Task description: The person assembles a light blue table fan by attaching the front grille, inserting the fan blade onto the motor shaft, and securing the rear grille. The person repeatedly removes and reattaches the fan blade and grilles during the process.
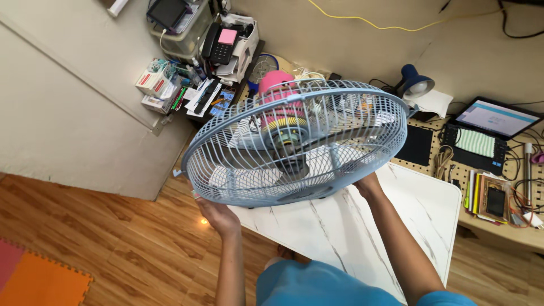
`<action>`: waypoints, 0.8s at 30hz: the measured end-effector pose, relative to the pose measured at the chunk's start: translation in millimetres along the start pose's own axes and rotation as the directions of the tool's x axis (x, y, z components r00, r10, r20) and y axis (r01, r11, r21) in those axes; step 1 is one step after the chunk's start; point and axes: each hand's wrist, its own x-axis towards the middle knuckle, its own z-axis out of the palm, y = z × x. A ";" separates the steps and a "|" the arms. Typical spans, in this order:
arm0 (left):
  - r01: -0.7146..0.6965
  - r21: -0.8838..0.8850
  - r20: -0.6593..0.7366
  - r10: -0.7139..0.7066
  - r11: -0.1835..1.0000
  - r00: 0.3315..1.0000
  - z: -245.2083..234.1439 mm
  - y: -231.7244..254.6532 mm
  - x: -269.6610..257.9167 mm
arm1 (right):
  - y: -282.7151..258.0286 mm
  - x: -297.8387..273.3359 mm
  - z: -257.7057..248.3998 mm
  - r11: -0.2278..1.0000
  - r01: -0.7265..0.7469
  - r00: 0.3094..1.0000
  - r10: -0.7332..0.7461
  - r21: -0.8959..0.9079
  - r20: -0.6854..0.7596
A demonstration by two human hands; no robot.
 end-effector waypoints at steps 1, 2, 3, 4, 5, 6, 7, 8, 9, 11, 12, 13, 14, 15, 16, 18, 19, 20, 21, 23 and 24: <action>-0.009 0.028 0.006 0.008 1.000 1.000 6.2 9.4 1.8 | -1.6 -0.9 1.0 0.999 -0.004 1.000 0.003 -0.040 -0.013; -0.017 0.056 0.011 0.017 0.998 1.000 11.2 17.7 3.7 | -3.4 -2.6 2.1 0.999 -0.011 1.000 0.010 -0.051 -0.020; -0.026 0.084 0.017 0.025 0.996 1.000 16.1 24.3 5.3 | -6.0 -4.7 3.4 0.998 -0.019 0.999 0.017 -0.063 -0.029; -0.045 0.111 0.034 0.041 0.993 0.999 20.0 29.5 6.4 | -9.0 -5.9 5.4 0.997 -0.026 0.999 0.024 -0.074 -0.037; -0.062 0.138 0.050 0.055 0.988 0.997 22.3 33.5 5.2 | -11.5 -7.5 6.5 0.997 -0.021 0.999 0.018 -0.077 -0.032; -0.079 0.165 0.065 0.069 0.983 0.995 23.9 36.0 4.4 | -13.6 -9.1 7.4 0.997 -0.015 1.000 0.013 -0.080 -0.028; -0.077 0.186 0.058 0.067 0.980 0.996 25.1 37.4 5.1 | -15.6 -10.5 8.7 0.997 -0.009 1.000 0.008 -0.083 -0.023; -0.074 0.206 0.050 0.065 0.976 0.997 25.5 38.4 6.7 | -16.9 -12.9 10.5 0.997 -0.007 0.999 0.005 -0.077 -0.034; -0.072 0.228 0.039 0.065 0.971 0.997 26.0 38.8 7.6 | -18.5 -15.6 12.3 0.997 -0.006 0.999 0.003 -0.074 -0.043; -0.129 0.228 0.061 0.118 0.965 0.991 26.7 38.1 9.3 | -23.3 -19.4 14.7 0.997 -0.004 0.998 -0.001 -0.078 -0.070; -0.157 0.228 0.071 0.145 0.961 0.987 26.7 37.4 10.0 | -25.9 -20.9 15.0 0.996 -0.004 0.996 -0.004 -0.086 -0.089; -0.147 0.195 0.069 0.136 0.970 0.988 26.1 37.0 9.7 | -28.1 -23.5 16.0 0.996 -0.006 0.994 -0.004 -0.094 -0.106; -0.137 0.161 0.067 0.128 0.977 0.990 25.6 36.5 9.0 | -30.9 -25.5 17.0 0.996 -0.008 0.994 -0.001 -0.086 -0.106; -0.126 0.128 0.067 0.118 0.984 0.991 25.0 36.5 8.3 | -33.7 -28.2 17.6 0.997 -0.010 0.994 0.002 -0.078 -0.106; -0.123 0.128 0.068 0.115 0.984 0.991 24.1 37.2 6.9 | -36.2 -30.8 18.5 0.998 -0.013 0.994 0.006 -0.069 -0.107; -0.121 0.119 0.075 0.113 0.985 0.991 25.6 36.7 8.2 | -39.7 -35.4 21.5 0.996 -0.007 0.992 -0.004 -0.087 -0.126; -0.132 0.127 0.080 0.123 0.983 0.989 25.2 36.2 8.8 | -39.2 -37.4 22.1 0.995 -0.006 0.991 -0.007 -0.096 -0.134; -0.143 0.136 0.084 0.132 0.980 0.988 23.8 35.3 9.7 | -38.3 -37.2 21.7 0.995 -0.001 0.992 -0.011 -0.097 -0.128; -0.152 0.146 0.089 0.140 0.978 0.986 21.3 34.1 10.9 | -35.4 -36.4 20.9 0.995 0.002 0.992 -0.014 -0.098 -0.121; -0.139 0.142 0.084 0.128 0.980 0.988 13.6 27.5 13.5 | -25.2 -30.8 16.9 0.996 0.015 0.993 -0.026 -0.092 -0.114; -0.131 0.141 0.082 0.120 0.981 0.989 7.7 23.0 13.0 | -18.7 -26.2 14.1 0.996 0.026 0.993 -0.035 -0.085 -0.113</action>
